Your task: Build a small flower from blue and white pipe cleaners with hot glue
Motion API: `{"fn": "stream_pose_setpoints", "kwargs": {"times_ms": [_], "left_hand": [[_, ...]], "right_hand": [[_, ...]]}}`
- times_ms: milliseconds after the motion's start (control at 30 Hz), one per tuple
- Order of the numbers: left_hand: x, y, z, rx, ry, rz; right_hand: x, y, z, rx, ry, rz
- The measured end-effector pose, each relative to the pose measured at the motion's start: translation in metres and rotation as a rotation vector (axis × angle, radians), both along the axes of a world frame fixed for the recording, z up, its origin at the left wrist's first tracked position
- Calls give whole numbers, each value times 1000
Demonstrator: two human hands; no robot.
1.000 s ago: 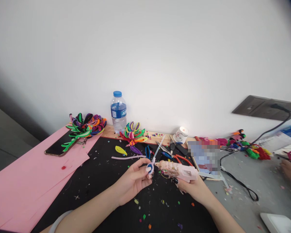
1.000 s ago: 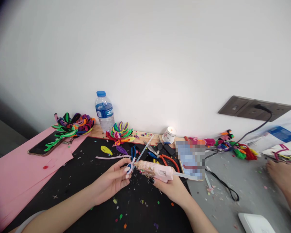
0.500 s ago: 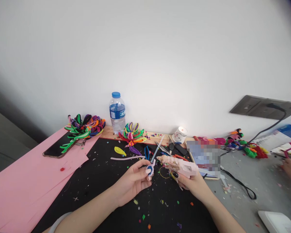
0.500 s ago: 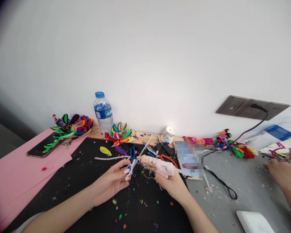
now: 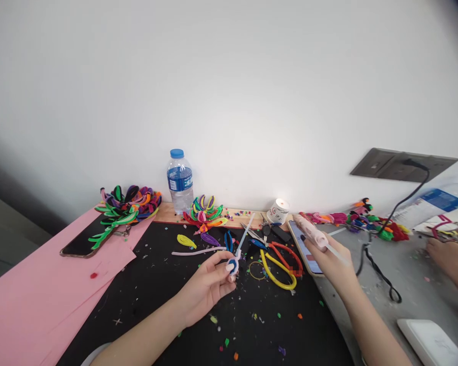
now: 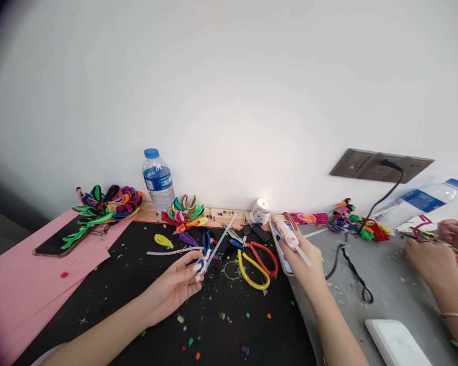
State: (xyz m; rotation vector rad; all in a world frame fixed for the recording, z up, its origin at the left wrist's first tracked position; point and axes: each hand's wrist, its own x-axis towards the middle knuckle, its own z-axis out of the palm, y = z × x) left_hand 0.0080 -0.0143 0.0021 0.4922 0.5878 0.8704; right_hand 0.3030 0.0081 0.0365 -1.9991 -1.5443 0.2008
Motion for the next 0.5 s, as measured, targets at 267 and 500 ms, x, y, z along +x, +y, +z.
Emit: {"fn": "stream_pose_setpoints", "kwargs": {"times_ms": [267, 500], "left_hand": [[-1, 0, -1, 13, 0, -4], [0, 0, 0, 17, 17, 5]], "right_hand": [[59, -4, -4, -205, -335, -334], [109, -12, -26, -277, -364, -433]]}}
